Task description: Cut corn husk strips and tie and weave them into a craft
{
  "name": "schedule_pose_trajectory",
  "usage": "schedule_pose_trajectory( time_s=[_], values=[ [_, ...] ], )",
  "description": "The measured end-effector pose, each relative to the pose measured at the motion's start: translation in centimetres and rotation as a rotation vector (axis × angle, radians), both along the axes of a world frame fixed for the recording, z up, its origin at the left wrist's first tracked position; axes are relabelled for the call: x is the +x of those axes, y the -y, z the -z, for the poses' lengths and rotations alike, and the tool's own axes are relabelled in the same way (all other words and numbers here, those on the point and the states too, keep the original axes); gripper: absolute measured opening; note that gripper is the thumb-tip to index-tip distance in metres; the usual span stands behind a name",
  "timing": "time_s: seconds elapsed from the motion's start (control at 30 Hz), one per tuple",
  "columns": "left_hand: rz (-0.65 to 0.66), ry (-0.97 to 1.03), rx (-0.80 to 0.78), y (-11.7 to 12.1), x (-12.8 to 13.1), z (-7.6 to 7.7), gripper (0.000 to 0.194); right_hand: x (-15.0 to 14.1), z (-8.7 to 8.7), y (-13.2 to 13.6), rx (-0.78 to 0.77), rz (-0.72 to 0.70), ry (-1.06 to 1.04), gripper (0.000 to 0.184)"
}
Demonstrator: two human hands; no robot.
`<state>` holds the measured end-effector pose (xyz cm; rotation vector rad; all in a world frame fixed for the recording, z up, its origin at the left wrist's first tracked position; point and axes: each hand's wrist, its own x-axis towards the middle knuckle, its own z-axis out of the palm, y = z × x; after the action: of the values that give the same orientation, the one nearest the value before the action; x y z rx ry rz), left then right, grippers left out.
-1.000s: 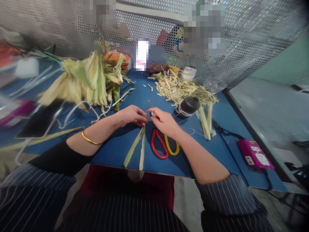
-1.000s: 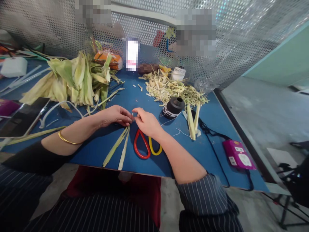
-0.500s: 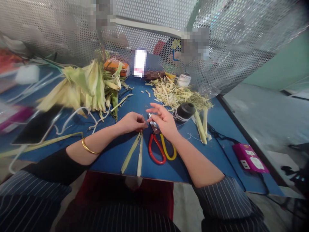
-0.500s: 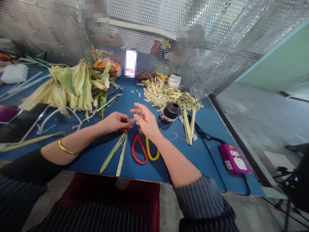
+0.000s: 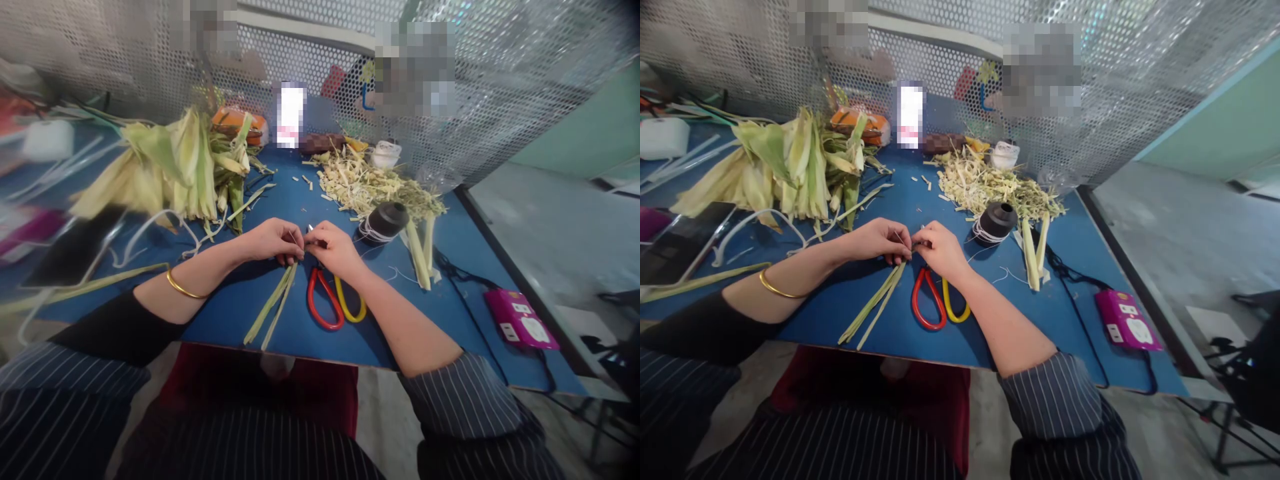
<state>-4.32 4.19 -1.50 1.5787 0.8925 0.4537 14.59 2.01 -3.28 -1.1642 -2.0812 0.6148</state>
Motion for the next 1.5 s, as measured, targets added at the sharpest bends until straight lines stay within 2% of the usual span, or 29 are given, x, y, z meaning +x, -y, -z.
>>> schedule_pose_trajectory(
  time_s=[0.37, 0.57, 0.63, 0.73, 1.0, 1.2, 1.3, 1.4, 1.5],
  values=[
    [-0.063, 0.032, -0.048, -0.1, 0.0, 0.0, 0.012, -0.3, -0.4, 0.3, 0.052, 0.054, 0.049, 0.009],
    [-0.067, 0.048, -0.047, -0.1, -0.1, 0.1, 0.015, -0.2, -0.3, 0.1, -0.07, -0.021, -0.016, 0.02],
    [-0.069, 0.055, -0.05, -0.1, -0.1, 0.1, 0.015, -0.2, -0.3, 0.2, -0.09, -0.029, 0.001, 0.017],
    [-0.065, 0.057, -0.056, -0.1, -0.1, 0.1, 0.014, -0.2, -0.1, 0.2, -0.04, -0.011, 0.004, 0.009],
    [-0.111, 0.062, -0.086, -0.1, 0.0, 0.2, 0.017, -0.3, -0.2, 0.5, 0.065, 0.029, 0.005, 0.008],
    [-0.184, 0.096, -0.119, -0.2, -0.4, 0.3, 0.022, -0.3, -1.1, 1.0, 0.263, 0.06, 0.255, 0.013],
    [-0.224, 0.11, -0.141, -0.4, -0.6, 0.3, 0.025, -0.3, -1.4, 1.2, 0.302, 0.047, 0.365, 0.018],
    [-0.243, 0.12, -0.152, -0.5, -0.6, 0.3, 0.025, -0.4, -1.4, 1.5, 0.26, 0.051, 0.373, 0.017],
    [-0.252, 0.111, -0.146, -0.4, -0.5, 0.2, 0.021, -0.6, -1.3, 1.7, 0.117, 0.048, 0.278, 0.012]
  ],
)
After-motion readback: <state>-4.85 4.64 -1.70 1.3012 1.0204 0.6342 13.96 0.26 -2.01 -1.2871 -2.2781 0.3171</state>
